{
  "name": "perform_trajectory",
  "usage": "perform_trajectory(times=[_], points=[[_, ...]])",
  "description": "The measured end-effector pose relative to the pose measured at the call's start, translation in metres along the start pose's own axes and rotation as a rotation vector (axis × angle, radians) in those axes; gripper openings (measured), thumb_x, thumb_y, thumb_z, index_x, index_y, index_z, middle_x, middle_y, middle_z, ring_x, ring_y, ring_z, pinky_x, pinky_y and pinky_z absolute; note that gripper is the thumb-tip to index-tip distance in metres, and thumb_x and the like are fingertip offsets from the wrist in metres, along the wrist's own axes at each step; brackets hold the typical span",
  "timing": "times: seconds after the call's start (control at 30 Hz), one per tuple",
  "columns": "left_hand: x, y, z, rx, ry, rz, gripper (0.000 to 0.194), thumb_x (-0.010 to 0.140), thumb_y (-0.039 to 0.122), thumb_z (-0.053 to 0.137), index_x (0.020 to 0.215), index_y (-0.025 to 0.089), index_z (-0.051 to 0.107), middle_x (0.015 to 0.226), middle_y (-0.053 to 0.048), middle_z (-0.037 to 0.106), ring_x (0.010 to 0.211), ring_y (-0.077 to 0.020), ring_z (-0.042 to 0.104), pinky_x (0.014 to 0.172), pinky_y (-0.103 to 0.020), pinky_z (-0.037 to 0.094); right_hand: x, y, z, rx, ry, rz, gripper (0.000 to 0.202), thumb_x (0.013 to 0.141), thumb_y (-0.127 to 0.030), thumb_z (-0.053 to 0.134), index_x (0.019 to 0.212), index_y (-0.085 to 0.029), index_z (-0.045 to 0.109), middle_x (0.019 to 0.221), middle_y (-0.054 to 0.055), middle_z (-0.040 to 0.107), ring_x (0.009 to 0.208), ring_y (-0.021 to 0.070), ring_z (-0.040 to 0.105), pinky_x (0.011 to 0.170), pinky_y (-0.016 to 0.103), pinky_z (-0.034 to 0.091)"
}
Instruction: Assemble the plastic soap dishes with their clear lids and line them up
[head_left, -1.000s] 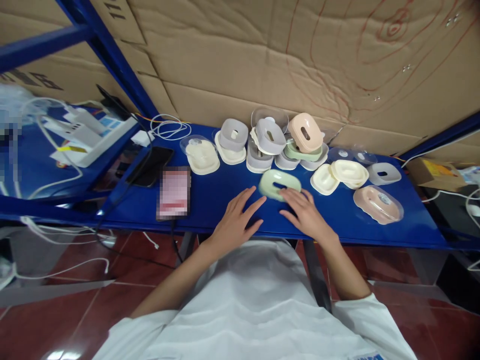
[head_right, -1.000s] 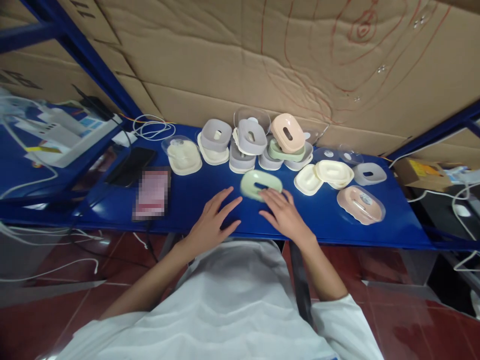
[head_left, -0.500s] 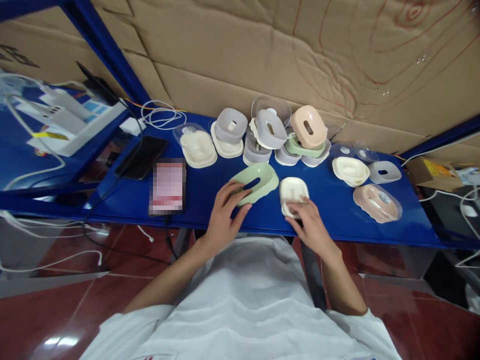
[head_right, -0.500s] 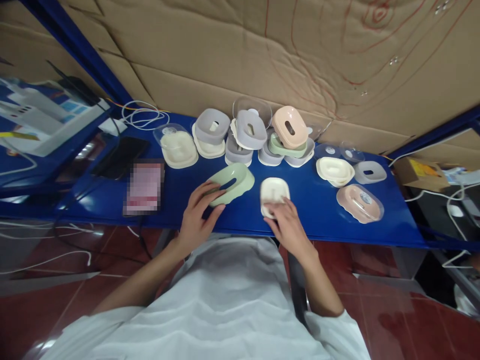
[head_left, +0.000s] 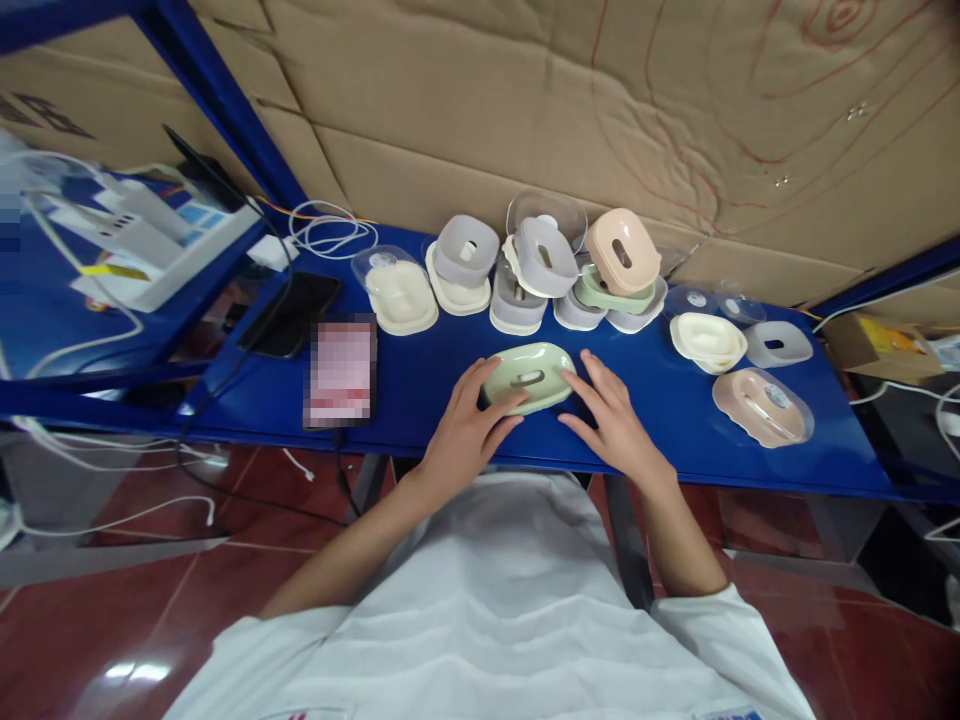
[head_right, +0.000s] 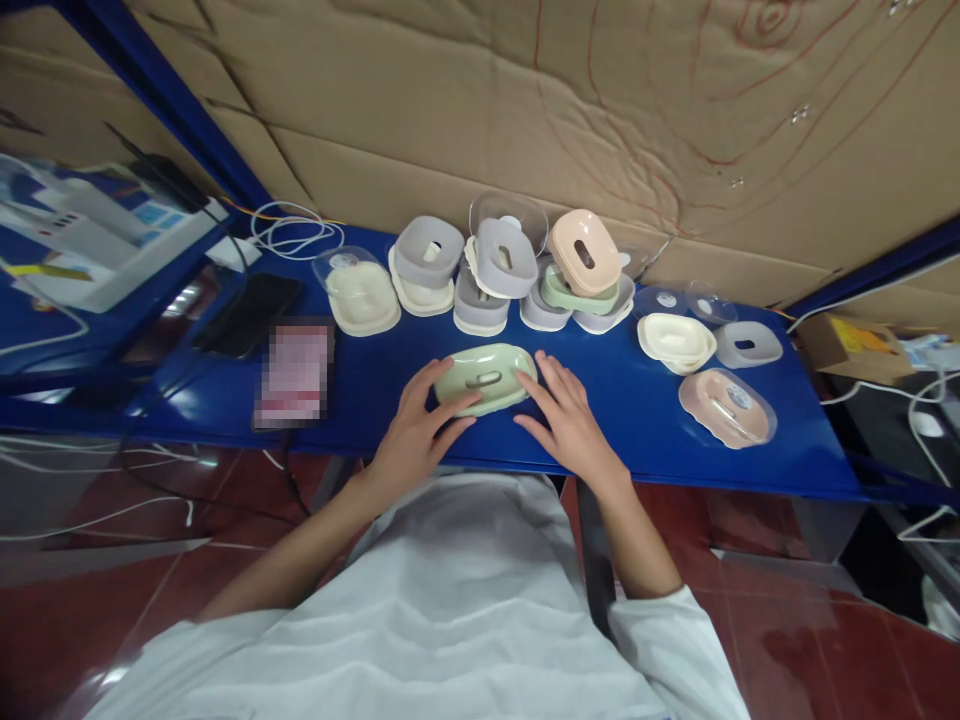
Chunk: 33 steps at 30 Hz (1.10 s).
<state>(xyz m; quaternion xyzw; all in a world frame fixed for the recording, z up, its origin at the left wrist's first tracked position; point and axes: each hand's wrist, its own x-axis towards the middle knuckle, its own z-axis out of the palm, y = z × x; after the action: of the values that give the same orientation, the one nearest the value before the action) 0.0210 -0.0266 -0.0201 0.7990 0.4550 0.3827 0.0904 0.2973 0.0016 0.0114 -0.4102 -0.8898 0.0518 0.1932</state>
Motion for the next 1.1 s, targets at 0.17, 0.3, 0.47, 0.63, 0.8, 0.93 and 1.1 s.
perform_trajectory(times=[0.17, 0.3, 0.47, 0.63, 0.8, 0.93, 1.1], points=[[0.008, 0.002, 0.001, 0.029, 0.024, -0.051, 0.032, 0.106, 0.031, 0.062, 0.137, 0.027, 0.068, 0.162, -0.015, 0.044, 0.158, -0.0361, 0.039, 0.125, -0.060, 0.044, 0.026, 0.018, -0.007, 0.001, -0.047, -0.024, 0.060, 0.111, -0.041, 0.052, 0.168, -0.034, 0.036, 0.179, 0.009, 0.024, 0.164, 0.0334, 0.029, 0.129, 0.061, 0.035], [0.018, 0.006, 0.001, 0.060, 0.003, -0.059, 0.033, 0.108, 0.031, 0.058, 0.139, 0.024, 0.067, 0.163, -0.016, 0.044, 0.159, -0.0349, 0.038, 0.125, -0.057, 0.045, 0.032, 0.026, -0.008, 0.046, -0.013, -0.045, 0.048, 0.112, -0.037, 0.051, 0.159, -0.031, 0.050, 0.171, 0.009, 0.044, 0.156, 0.0286, 0.046, 0.127, 0.052, 0.043], [0.023, 0.008, 0.003, 0.089, -0.028, -0.072, 0.035, 0.107, 0.031, 0.058, 0.140, 0.023, 0.066, 0.161, -0.015, 0.049, 0.161, -0.0343, 0.037, 0.127, -0.055, 0.044, 0.032, 0.027, -0.002, 0.072, 0.042, -0.025, 0.042, 0.112, -0.036, 0.050, 0.152, -0.026, 0.056, 0.166, 0.010, 0.050, 0.154, 0.0265, 0.048, 0.126, 0.049, 0.045], [0.016, 0.006, 0.002, 0.117, -0.111, -0.058, 0.034, 0.105, 0.029, 0.062, 0.138, 0.023, 0.068, 0.153, -0.014, 0.059, 0.158, -0.0367, 0.040, 0.125, -0.057, 0.047, 0.027, 0.020, -0.001, -0.050, -0.045, -0.069, 0.043, 0.109, -0.045, 0.057, 0.144, -0.021, 0.063, 0.164, 0.015, 0.052, 0.149, 0.0322, 0.053, 0.122, 0.053, 0.047], [0.004, 0.006, -0.002, 0.089, -0.122, -0.031, 0.035, 0.106, 0.028, 0.060, 0.140, 0.022, 0.066, 0.159, -0.016, 0.052, 0.160, -0.0377, 0.038, 0.123, -0.057, 0.049, 0.023, 0.062, -0.031, -0.206, 0.035, 0.113, 0.052, 0.110, -0.049, 0.050, 0.153, -0.020, 0.057, 0.161, 0.016, 0.055, 0.150, 0.0328, 0.051, 0.124, 0.057, 0.040], [-0.001, 0.006, -0.003, 0.024, -0.083, -0.050, 0.032, 0.105, 0.030, 0.063, 0.136, 0.024, 0.068, 0.168, -0.017, 0.039, 0.159, -0.0386, 0.039, 0.122, -0.058, 0.049, 0.015, 0.109, -0.044, -0.486, 0.124, 0.609, 0.061, 0.107, -0.047, 0.046, 0.153, -0.007, 0.053, 0.152, 0.031, 0.058, 0.143, 0.0464, 0.052, 0.116, 0.074, 0.035], [-0.002, 0.002, 0.001, -0.035, 0.021, -0.077, 0.027, 0.106, 0.027, 0.061, 0.131, 0.025, 0.070, 0.163, -0.015, 0.047, 0.155, -0.0343, 0.045, 0.124, -0.056, 0.047, 0.003, 0.069, -0.023, -0.324, -0.014, 0.391, 0.045, 0.109, -0.035, 0.043, 0.146, -0.017, 0.062, 0.137, 0.020, 0.071, 0.126, 0.0396, 0.065, 0.113, 0.066, 0.044]])
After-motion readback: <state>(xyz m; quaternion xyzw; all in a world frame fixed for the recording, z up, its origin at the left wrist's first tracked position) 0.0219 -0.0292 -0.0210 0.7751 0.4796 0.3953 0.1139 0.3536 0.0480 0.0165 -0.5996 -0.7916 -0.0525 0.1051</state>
